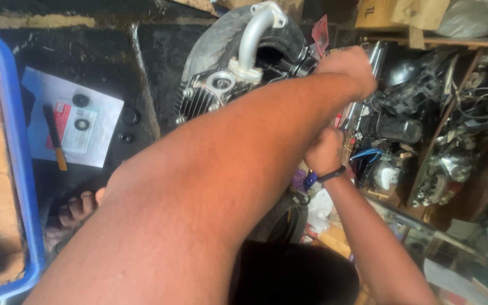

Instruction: The person is assembling a small engine, likely a motorcycle engine, by installing a timing chain and sprocket onto the crankshaft. They use a hammer to tap the sprocket into place and then use a wrench to tighten bolts on the engine casing.

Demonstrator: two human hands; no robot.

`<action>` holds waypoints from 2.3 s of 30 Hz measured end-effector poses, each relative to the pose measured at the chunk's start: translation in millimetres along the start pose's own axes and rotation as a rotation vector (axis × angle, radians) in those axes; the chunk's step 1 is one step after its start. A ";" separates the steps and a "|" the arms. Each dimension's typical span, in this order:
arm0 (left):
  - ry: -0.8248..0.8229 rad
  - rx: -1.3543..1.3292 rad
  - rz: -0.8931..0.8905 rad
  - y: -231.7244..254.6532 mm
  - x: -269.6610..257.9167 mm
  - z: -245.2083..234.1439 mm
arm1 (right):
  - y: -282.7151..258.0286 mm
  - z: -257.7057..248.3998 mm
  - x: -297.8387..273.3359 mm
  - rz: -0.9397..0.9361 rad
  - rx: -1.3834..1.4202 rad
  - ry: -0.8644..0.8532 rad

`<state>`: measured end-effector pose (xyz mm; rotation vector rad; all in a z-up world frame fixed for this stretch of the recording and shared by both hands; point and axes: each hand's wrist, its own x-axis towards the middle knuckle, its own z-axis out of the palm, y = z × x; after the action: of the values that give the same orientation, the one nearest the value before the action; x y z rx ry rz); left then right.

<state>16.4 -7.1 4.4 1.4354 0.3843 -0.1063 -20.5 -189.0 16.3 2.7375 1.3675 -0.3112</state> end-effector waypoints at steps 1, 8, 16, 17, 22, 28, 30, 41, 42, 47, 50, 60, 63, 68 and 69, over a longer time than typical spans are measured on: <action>0.018 -0.014 -0.002 -1.7 -0.5 -2.5 | -2.8 2.7 0.8 0.025 0.017 0.026; 0.048 0.043 0.009 -12.0 -4.0 -3.7 | -16.6 7.6 0.7 0.193 0.408 0.035; 0.091 0.077 0.090 -21.7 3.3 1.4 | -17.5 11.5 10.6 0.089 0.215 0.063; 0.068 0.082 0.075 -23.9 3.4 3.1 | -15.5 13.7 8.3 0.181 0.319 0.015; 0.070 0.071 0.073 -24.3 6.5 -0.7 | -7.4 20.2 10.8 0.112 0.238 0.103; 0.029 0.084 0.076 -24.4 1.0 -3.4 | -11.8 21.9 11.4 0.062 0.167 0.142; 0.029 0.076 0.074 -23.4 -0.4 -5.1 | -15.1 21.5 12.8 0.050 0.160 0.154; 0.005 0.102 0.076 -33.1 16.2 6.4 | -18.6 20.6 11.9 -0.013 0.060 0.187; 0.002 0.103 0.069 -33.1 17.9 6.3 | -18.6 17.9 9.1 -0.042 0.010 0.214; 0.019 0.319 0.248 -27.2 36.9 -25.6 | 11.8 -82.5 -36.6 0.278 0.330 0.262; -0.236 -0.374 0.052 -20.1 44.9 -29.2 | 37.4 -152.6 -92.6 0.193 0.349 0.230; -0.081 0.299 0.591 16.0 -77.7 -5.5 | 16.8 -108.6 -174.0 0.055 1.967 -0.097; -0.235 0.388 0.672 37.0 -116.0 -1.8 | 9.6 -118.1 -180.6 -0.066 2.033 -0.211; -0.598 0.196 0.362 44.9 -161.9 26.5 | 1.1 -119.5 -181.1 -0.265 2.130 -0.325; -0.654 0.121 0.289 42.6 -169.8 29.3 | 1.1 -116.7 -180.3 -0.290 2.149 -0.357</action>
<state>-123.7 -56.3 101.5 1.4710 -0.3702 -0.3564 -107.4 -313.6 168.0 2.4423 1.4240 -3.7706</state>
